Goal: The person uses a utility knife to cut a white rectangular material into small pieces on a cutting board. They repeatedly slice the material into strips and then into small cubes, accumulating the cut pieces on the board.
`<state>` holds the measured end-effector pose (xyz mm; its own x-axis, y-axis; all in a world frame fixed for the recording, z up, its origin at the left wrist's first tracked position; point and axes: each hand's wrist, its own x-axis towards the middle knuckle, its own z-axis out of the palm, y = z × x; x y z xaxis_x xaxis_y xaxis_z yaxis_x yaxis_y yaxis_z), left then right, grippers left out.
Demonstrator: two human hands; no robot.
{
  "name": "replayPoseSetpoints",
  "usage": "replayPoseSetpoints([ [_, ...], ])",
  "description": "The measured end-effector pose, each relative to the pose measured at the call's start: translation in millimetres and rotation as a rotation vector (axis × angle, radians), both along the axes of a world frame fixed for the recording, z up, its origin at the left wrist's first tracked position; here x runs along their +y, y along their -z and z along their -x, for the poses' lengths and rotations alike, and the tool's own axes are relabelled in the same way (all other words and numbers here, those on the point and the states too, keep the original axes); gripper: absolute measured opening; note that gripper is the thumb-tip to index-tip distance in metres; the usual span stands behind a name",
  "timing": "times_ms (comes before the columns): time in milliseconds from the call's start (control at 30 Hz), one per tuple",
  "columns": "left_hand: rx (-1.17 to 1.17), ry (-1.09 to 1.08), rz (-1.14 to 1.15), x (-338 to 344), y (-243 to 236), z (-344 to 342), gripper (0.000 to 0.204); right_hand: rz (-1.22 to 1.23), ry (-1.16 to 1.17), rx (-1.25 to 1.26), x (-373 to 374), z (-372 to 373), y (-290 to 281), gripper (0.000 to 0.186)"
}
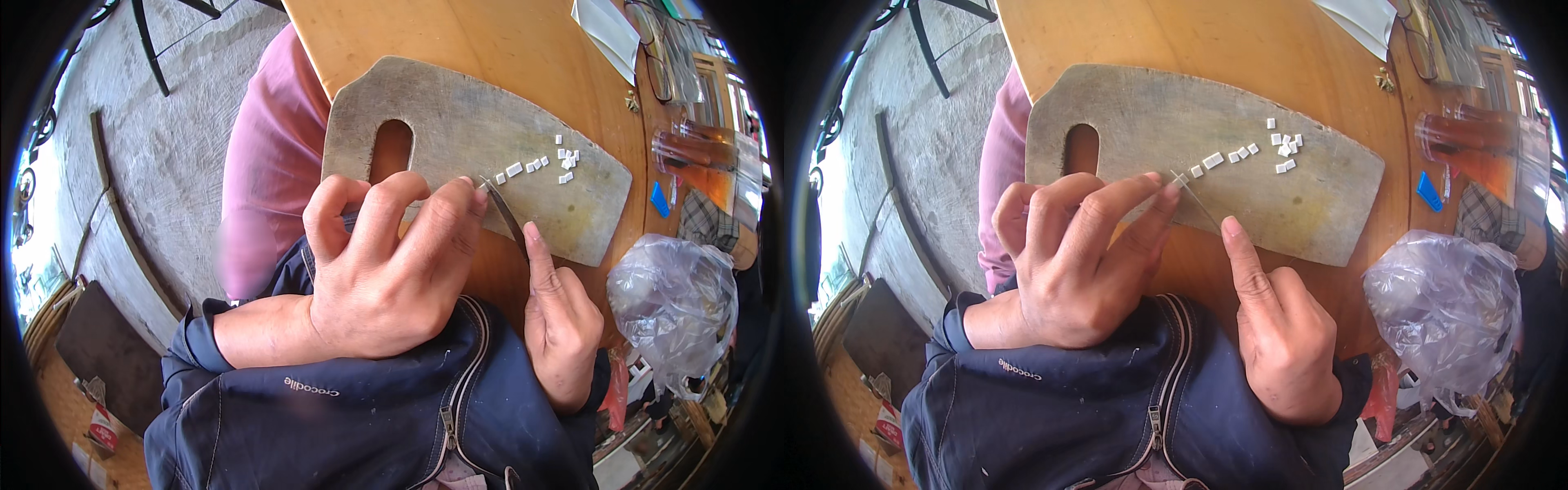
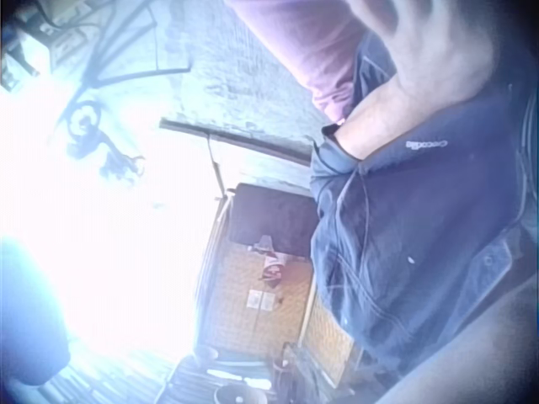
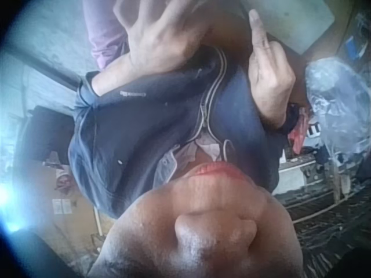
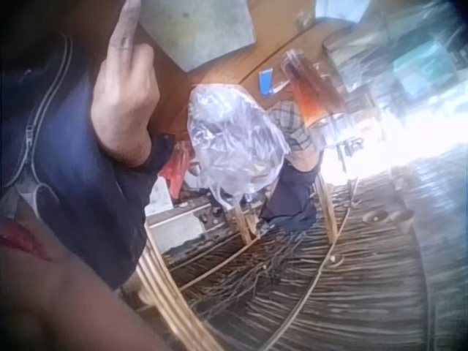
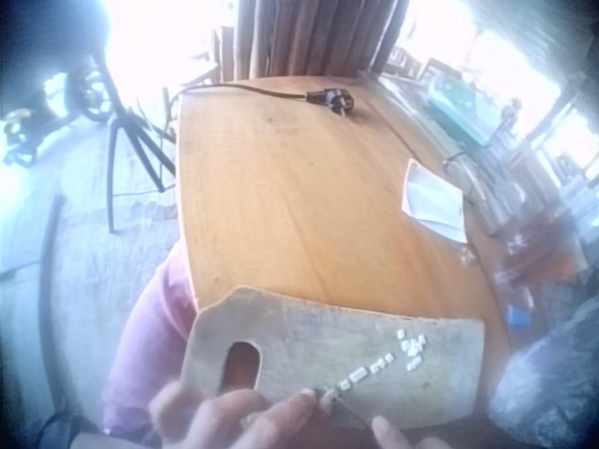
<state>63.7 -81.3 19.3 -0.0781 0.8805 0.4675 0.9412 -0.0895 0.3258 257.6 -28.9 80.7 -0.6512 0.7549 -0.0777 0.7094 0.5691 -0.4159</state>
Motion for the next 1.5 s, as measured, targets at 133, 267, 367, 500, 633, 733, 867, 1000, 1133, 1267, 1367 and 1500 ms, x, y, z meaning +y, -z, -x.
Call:
replayPoseSetpoints([
  [133,-0.007,0.017,-0.012,0.9,0.5,0.2,0.039,-0.042,0.02,-0.045,-3.0,3.7,0.9,0.078],
  [267,-0.01,0.034,-0.03,-3.1,3.0,4.0,0.039,-0.017,0.017,-0.016,-0.4,3.3,0.6,0.076],
  [367,0.013,0.026,-0.034,-2.9,3.5,3.8,0.039,0.024,0.012,0.009,1.6,-1.8,-2.7,0.076],
  [500,0.002,0.0,-0.049,-2.3,4.8,1.9,0.037,0.035,0.004,0.025,0.5,-1.0,-4.4,0.078],
  [633,-0.005,-0.015,-0.05,-2.6,4.4,1.3,0.036,0.047,-0.014,0.024,0.1,-0.4,-3.9,0.079],
  [733,-0.012,-0.016,-0.039,-6.3,2.6,-1.6,0.035,0.058,-0.022,0.013,-3.2,-2.9,-5.0,0.08],
  [867,-0.013,-0.015,-0.039,-6.5,2.3,0.1,0.033,0.038,-0.022,-0.013,-4.3,-0.6,-5.1,0.08],
  [1000,-0.014,-0.018,-0.043,-5.0,2.8,0.4,0.033,0.015,-0.01,-0.018,-3.3,1.5,-2.2,0.078],
  [1133,-0.024,0.0,-0.045,-1.3,5.2,1.8,0.036,-0.014,0.008,-0.051,-5.3,6.2,-0.8,0.077],
  [1267,-0.046,0.026,-0.02,-3.7,3.7,4.5,0.039,0.022,0.0,-0.034,-0.4,1.9,-4.7,0.077],
  [1367,-0.074,0.075,-0.012,-2.8,4.1,10.2,0.039,0.149,0.014,0.022,3.2,-3.6,-11.8,0.079],
  [1500,-0.22,0.149,0.003,-6.0,2.4,20.8,0.039,0.114,0.023,0.05,4.0,-3.9,-12.4,0.08],
])
